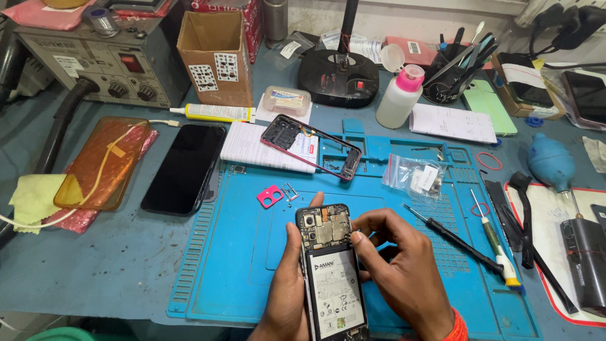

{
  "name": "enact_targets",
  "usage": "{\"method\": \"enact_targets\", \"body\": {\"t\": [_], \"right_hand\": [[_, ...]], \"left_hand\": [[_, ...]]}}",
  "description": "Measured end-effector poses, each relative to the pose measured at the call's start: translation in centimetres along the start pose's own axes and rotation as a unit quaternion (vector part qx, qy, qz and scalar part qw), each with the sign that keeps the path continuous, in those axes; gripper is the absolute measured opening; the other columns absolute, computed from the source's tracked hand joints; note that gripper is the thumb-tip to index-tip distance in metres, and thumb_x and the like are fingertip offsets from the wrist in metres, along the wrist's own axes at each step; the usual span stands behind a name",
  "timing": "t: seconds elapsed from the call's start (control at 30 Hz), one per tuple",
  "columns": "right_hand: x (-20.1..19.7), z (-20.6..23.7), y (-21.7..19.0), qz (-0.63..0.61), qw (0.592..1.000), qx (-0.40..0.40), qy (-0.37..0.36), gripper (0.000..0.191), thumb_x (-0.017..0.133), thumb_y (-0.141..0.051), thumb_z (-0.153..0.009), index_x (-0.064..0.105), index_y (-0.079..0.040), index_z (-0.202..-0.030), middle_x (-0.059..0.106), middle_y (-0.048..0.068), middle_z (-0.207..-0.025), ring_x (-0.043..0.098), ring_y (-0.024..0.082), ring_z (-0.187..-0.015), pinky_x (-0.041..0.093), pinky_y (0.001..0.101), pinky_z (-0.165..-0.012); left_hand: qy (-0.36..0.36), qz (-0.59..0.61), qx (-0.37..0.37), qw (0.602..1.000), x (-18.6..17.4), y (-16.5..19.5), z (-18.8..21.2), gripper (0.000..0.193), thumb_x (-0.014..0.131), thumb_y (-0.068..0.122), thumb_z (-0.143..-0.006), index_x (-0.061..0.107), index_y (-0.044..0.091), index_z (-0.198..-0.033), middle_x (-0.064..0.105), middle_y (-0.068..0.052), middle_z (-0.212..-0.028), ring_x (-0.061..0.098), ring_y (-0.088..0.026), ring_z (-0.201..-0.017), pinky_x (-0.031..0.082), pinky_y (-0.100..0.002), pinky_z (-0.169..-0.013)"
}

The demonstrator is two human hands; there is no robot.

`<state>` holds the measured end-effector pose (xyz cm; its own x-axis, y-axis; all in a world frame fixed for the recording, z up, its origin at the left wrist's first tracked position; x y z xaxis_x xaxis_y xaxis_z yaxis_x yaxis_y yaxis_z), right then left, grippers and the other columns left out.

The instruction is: The person repairs a smartphone on a blue silicone mat. They open the phone's back cover, remove the battery, open a small plastic bag containing a replacement part, then use tweezers to work on the phone's internal components.

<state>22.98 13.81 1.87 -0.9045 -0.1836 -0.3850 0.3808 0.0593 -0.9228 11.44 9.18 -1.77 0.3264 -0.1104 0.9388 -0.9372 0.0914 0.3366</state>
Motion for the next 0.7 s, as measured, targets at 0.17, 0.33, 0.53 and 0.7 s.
{"method": "enact_targets", "body": {"t": [0.17, 0.33, 0.53, 0.7], "right_hand": [[1.8, 1.3, 3.5, -0.283, 0.956, 0.042, -0.061, 0.058, 0.059, -0.028, -0.093, 0.047, -0.007, -0.146, 0.061, 0.014, -0.135, 0.063, 0.023, -0.124, 0.055, 0.0389, -0.096], [5.1, 3.9, 4.6, -0.539, 0.826, 0.059, -0.151, 0.073, 0.05, -0.039, -0.099, 0.027, -0.007, -0.161, 0.044, 0.021, -0.154, 0.048, 0.033, -0.138, 0.04, 0.0481, -0.111], [6.6, 4.0, 4.2, -0.592, 0.787, 0.072, -0.156, 0.073, 0.042, -0.047, -0.101, 0.024, -0.007, -0.16, 0.037, 0.024, -0.162, 0.045, 0.035, -0.143, 0.036, 0.0485, -0.114], [6.5, 4.0, 3.6, -0.585, 0.791, 0.068, -0.164, 0.073, 0.041, -0.046, -0.102, 0.024, -0.006, -0.161, 0.038, 0.026, -0.161, 0.045, 0.034, -0.143, 0.035, 0.0458, -0.115]], "left_hand": [[0.101, -0.07, 0.041, 0.992, -0.2, 1.8, -0.1, 0.071, 0.032, 0.057, -0.101, 0.027, 0.026, -0.165, 0.06, -0.012, -0.127, 0.066, -0.017, -0.098, 0.06, -0.034, -0.08], [0.107, -0.308, 0.128, 0.937, 2.9, 3.8, -0.5, 0.067, 0.054, 0.043, -0.102, 0.039, 0.021, -0.164, 0.054, -0.007, -0.115, 0.053, -0.012, -0.088, 0.049, -0.028, -0.074], [0.123, -0.525, 0.156, 0.828, 4.8, 4.4, -2.2, 0.067, 0.068, 0.04, -0.092, 0.052, 0.018, -0.154, 0.049, -0.004, -0.105, 0.053, -0.013, -0.09, 0.048, -0.028, -0.072], [0.129, -0.567, 0.177, 0.794, 4.9, 4.8, -2.5, 0.07, 0.074, 0.042, -0.091, 0.054, 0.016, -0.153, 0.049, -0.005, -0.106, 0.051, -0.014, -0.098, 0.049, -0.027, -0.086]]}}
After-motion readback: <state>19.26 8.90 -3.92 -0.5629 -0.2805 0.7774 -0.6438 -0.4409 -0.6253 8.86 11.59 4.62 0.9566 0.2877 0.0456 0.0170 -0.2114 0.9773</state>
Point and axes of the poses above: each hand's wrist, its own z-axis away from the middle knuckle, its own x-axis out of the palm, y = z × x, the point moved 9 cm from there along -z, towards the middle knuckle
